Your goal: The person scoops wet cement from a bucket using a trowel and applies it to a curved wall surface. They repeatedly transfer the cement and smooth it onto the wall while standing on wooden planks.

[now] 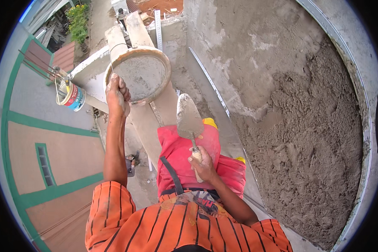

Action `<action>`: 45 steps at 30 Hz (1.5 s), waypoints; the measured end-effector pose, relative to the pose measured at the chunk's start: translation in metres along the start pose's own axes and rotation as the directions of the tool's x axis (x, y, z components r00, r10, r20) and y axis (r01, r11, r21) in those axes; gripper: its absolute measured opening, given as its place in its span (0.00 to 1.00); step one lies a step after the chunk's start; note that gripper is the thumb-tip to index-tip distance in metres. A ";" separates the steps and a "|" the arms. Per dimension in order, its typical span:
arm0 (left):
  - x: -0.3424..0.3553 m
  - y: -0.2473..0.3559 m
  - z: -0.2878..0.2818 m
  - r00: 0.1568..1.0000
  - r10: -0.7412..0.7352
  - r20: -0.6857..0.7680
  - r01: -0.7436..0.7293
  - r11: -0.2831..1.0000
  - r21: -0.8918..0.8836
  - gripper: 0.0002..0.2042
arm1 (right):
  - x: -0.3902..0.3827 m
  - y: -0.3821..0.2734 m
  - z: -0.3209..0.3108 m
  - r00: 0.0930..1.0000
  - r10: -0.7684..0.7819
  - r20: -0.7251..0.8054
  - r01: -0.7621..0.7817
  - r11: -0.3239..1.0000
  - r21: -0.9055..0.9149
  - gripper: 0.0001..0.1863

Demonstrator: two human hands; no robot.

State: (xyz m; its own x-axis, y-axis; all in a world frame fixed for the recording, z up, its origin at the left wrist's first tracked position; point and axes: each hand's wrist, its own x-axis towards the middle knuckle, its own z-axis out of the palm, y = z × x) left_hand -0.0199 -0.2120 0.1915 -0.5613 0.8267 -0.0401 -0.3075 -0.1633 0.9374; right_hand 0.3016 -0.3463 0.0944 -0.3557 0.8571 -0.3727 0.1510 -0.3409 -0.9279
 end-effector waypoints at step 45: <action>-0.084 -0.098 -0.070 0.967 -0.030 -0.255 -0.033 0.971 -0.238 0.22 | 0.101 -0.144 -0.013 0.940 -0.027 0.339 0.287 0.599 -0.748 0.20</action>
State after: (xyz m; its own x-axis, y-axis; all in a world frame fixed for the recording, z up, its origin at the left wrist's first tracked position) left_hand 0.0034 -0.3030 0.0789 -0.7292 0.6666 -0.1547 -0.4631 -0.3143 0.8287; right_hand 0.2559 -0.2054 0.1905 -0.6515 0.6838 -0.3286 0.6781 0.3308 -0.6563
